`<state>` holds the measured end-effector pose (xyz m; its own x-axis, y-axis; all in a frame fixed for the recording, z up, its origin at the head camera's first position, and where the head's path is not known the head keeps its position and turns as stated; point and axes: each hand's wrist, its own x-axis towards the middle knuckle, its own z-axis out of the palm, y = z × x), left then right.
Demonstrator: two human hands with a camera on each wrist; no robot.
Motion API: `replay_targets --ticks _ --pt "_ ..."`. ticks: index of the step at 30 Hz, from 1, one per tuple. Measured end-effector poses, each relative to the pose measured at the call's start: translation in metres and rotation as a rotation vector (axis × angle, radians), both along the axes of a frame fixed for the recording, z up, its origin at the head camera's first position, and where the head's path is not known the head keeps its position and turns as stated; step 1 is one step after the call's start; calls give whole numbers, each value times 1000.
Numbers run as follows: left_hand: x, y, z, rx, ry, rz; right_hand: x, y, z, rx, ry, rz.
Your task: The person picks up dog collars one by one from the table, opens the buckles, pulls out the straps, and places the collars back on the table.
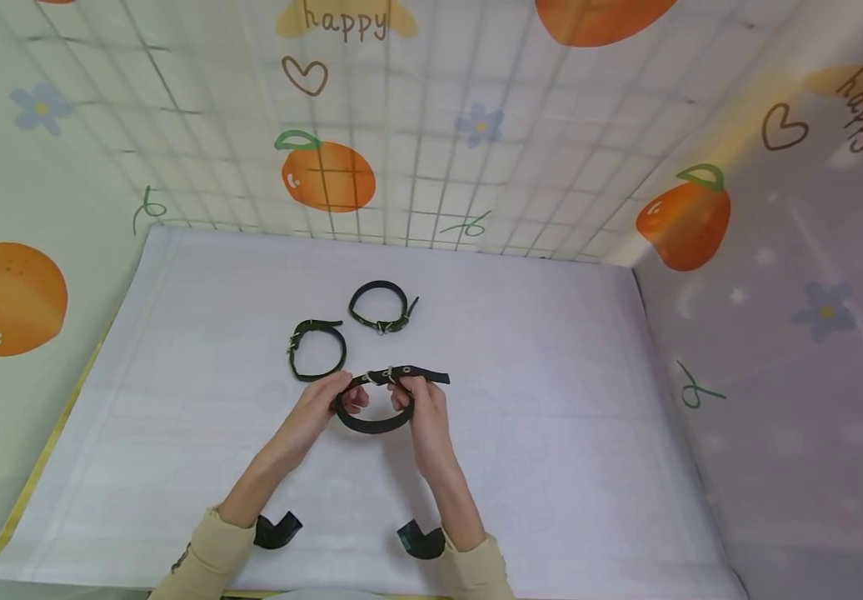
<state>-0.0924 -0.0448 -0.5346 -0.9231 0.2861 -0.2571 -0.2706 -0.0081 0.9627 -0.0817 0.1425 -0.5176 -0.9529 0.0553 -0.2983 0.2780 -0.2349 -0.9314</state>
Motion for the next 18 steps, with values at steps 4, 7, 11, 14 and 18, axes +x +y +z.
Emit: replay_targets --ticks 4,7,11,14,18 --pt "1 2 6 -70 68 -6 0 0 0 35 12 22" --pt "1 3 9 -91 96 -31 0 -1 1 59 13 46" --pt "2 3 8 -106 98 -45 0 -3 1 59 5 49" --pt "3 2 7 -104 90 -47 1 -5 0 30 9 32" --pt "3 2 8 -90 89 -55 2 -7 -2 -14 24 8"
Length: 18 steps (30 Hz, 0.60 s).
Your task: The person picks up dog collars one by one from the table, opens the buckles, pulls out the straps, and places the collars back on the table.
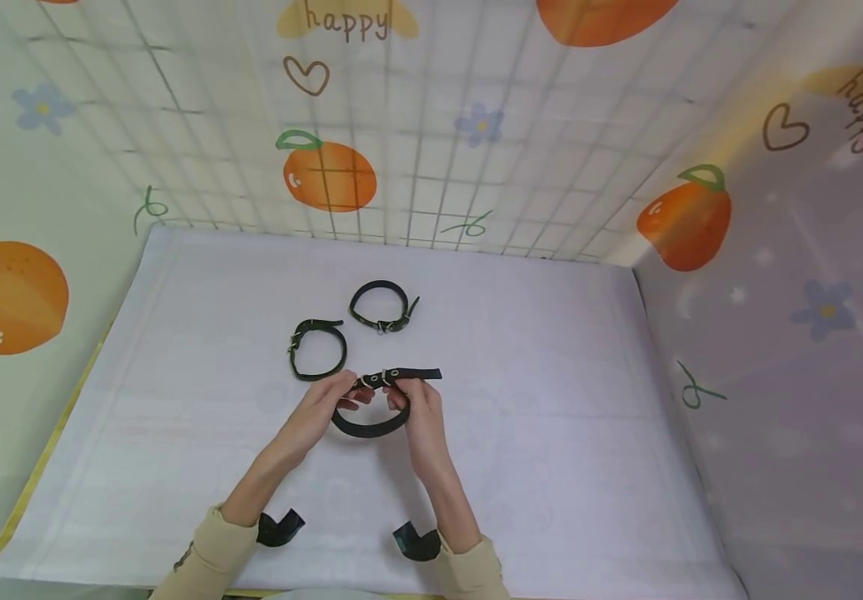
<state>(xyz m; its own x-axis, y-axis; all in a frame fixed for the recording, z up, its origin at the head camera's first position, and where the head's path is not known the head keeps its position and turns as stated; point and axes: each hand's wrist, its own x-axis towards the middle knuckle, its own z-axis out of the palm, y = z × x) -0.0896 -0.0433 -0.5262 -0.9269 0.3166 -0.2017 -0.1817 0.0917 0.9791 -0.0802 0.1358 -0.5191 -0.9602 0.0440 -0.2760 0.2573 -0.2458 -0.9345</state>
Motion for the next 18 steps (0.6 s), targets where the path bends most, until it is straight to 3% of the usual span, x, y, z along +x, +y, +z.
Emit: replay_targets --ticks 7,11,14,18 --pt "-1 -3 -1 42 -34 57 0 1 2 -42 35 -48" --pt "-2 -7 -3 36 -42 41 0 3 6 -21 27 -42" --pt "-2 -7 0 -12 -1 2 0 4 5 5 23 -33" --pt "-1 -3 5 -100 105 -21 2 1 1 67 25 -14"
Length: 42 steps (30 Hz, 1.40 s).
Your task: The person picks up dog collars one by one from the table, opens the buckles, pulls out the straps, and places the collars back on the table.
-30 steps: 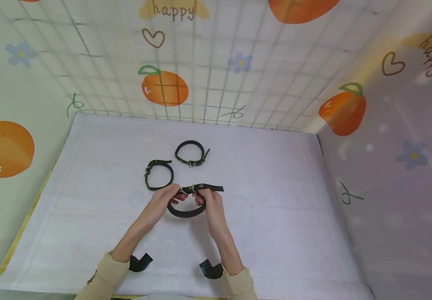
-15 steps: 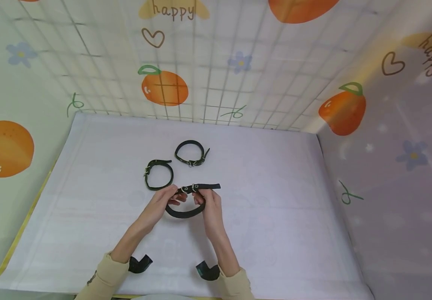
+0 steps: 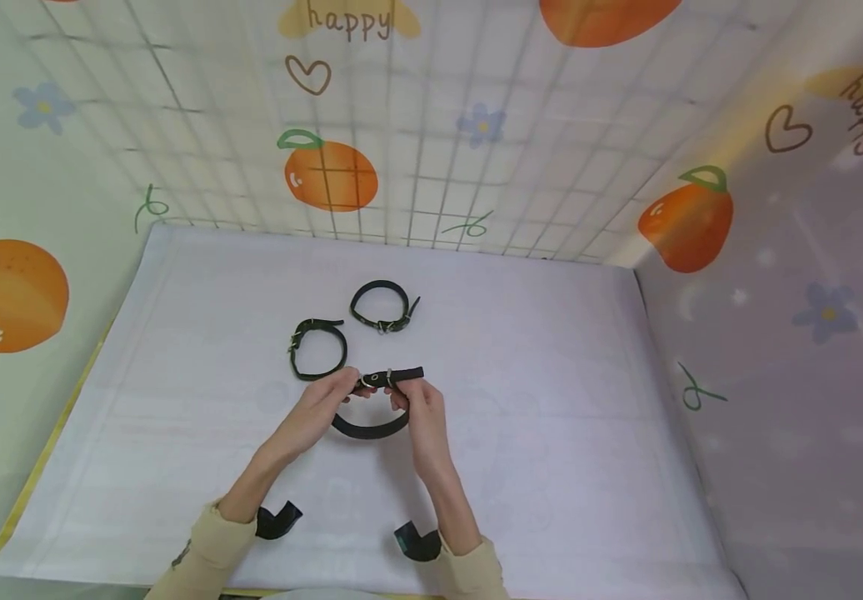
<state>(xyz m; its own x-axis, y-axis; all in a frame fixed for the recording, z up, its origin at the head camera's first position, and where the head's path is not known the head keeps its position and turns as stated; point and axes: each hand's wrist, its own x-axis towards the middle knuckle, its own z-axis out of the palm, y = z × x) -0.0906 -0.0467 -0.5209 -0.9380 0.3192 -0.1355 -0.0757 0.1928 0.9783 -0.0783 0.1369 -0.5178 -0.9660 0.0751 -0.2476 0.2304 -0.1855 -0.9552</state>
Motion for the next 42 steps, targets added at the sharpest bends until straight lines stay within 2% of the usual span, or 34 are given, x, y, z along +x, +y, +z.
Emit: replay_targets --ticks 3,9,14,18,24,28,34,42 --pt "0 2 1 -16 31 5 2 -1 0 29 1 14" --pt "1 -3 -5 13 -51 -5 1 2 1 -5 19 -11" --pt "1 -8 -9 29 -72 -37 2 3 2 10 36 17" --pt "0 -7 -5 57 -78 -49 3 1 1 37 51 37" --pt "0 -1 -1 44 -78 -28 3 0 -1 110 49 77" --pt "0 -1 -2 52 -91 -20 2 1 0 96 65 75" --pt "-2 -6 -4 56 -130 7 0 4 3 10 73 32" --pt "-5 -7 -10 92 -167 1 -1 8 2 -25 58 14"
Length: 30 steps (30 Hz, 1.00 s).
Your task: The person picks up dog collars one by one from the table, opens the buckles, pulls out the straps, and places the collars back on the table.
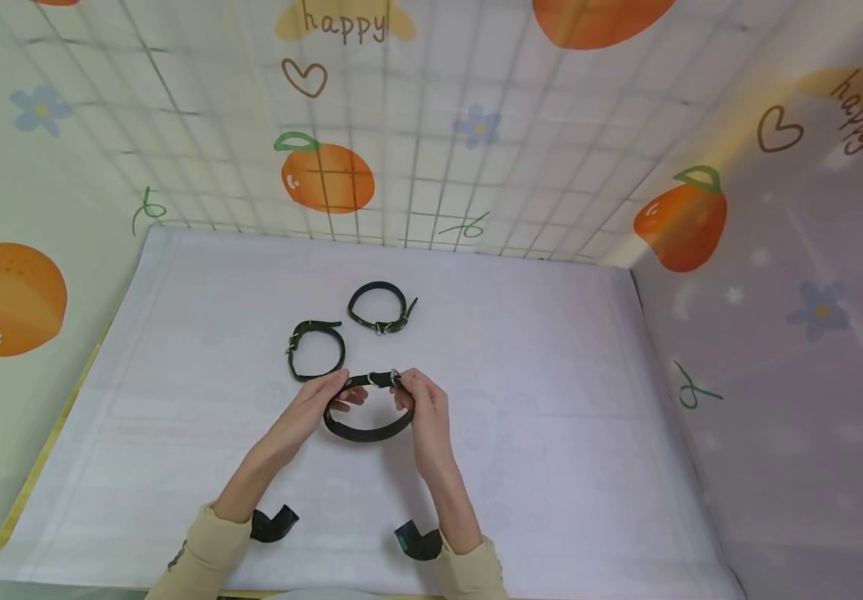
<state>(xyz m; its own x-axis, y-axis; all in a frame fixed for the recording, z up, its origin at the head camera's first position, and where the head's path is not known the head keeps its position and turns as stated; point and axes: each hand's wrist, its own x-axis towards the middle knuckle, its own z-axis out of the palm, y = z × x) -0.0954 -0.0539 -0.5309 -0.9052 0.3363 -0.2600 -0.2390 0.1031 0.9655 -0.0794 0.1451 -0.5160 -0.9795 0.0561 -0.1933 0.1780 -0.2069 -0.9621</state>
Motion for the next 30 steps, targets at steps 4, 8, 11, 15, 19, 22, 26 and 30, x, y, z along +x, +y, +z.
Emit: replay_targets --ticks 4,8,11,15,19,22,26,30 --pt "-1 -2 -3 38 -40 45 -2 3 1 -45 -3 -43" --pt "-3 -4 -7 115 -43 97 -6 10 3 -72 -21 -52" --pt "-7 -5 -8 205 -53 129 -12 16 5 -85 -48 -36" --pt "-20 -6 -12 337 -94 219 -28 26 5 -96 -60 -38" --pt "-37 -6 -17 415 -101 377 -47 35 4 -74 -13 -102" --pt "-47 -7 -19 457 -69 476 -61 41 3 -47 22 -163" --pt "-59 -13 -20 526 -36 566 -79 50 0 -59 22 -253" --pt "-77 -22 -23 601 -11 640 -96 60 -2 -105 17 -319"
